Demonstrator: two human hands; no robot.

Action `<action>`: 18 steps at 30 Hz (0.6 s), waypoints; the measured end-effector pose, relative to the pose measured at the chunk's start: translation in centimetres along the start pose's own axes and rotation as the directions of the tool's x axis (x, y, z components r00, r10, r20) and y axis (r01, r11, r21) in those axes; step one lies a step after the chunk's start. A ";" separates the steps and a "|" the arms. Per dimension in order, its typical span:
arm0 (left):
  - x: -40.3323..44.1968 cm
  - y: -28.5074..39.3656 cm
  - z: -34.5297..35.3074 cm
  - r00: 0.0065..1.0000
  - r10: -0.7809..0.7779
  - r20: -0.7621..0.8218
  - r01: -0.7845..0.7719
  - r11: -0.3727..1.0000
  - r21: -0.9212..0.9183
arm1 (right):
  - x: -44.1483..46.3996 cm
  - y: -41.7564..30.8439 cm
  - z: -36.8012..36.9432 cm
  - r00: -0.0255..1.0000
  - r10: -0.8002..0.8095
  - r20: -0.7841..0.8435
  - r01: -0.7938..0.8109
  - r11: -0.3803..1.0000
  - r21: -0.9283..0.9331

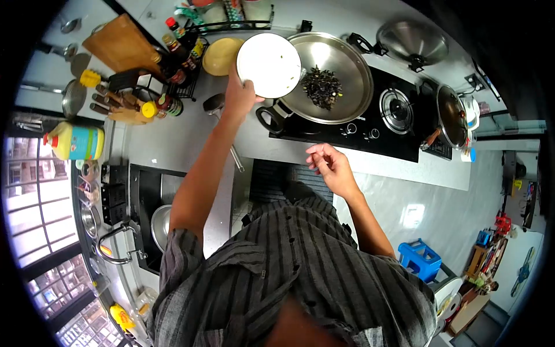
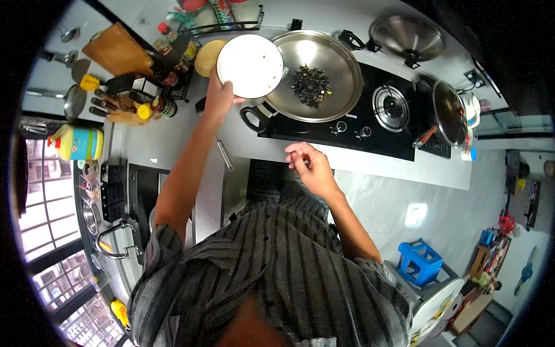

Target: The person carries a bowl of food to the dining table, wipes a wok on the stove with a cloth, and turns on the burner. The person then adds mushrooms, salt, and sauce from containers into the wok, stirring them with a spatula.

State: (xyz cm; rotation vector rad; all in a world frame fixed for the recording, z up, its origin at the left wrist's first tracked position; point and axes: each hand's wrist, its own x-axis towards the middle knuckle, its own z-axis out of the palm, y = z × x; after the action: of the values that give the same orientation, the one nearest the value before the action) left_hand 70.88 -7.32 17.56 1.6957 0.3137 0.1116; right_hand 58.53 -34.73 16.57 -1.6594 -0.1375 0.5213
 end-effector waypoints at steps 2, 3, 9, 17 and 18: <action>1.9 0.7 2.1 0.992 0.124 0.017 -0.123 0.954 0.274 | -0.2 -0.2 -1.4 1.000 -0.001 0.012 0.001 1.000 0.001; 3.5 -0.6 3.2 0.962 0.274 -0.004 -0.249 0.880 0.405 | -0.2 0.0 -2.4 1.000 -0.003 0.025 0.003 1.000 -0.021; 6.0 1.2 8.6 0.834 0.543 0.100 -0.451 0.566 0.690 | 0.0 0.4 -6.0 1.000 -0.012 -0.010 0.011 0.998 -0.065; 3.2 5.1 10.1 0.671 0.676 0.304 -0.654 0.347 0.672 | -0.3 2.1 -6.7 1.000 0.025 -0.006 -0.025 0.995 -0.092; 3.2 5.0 9.8 0.657 0.676 0.334 -0.667 0.315 0.675 | -0.2 2.1 -6.5 0.999 0.032 -0.001 -0.032 0.994 -0.104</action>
State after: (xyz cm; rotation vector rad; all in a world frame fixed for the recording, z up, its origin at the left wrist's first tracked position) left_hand 77.11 -16.44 20.68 2.6053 -0.4859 0.7147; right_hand 60.59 -41.06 15.06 -1.7655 -0.1411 0.5464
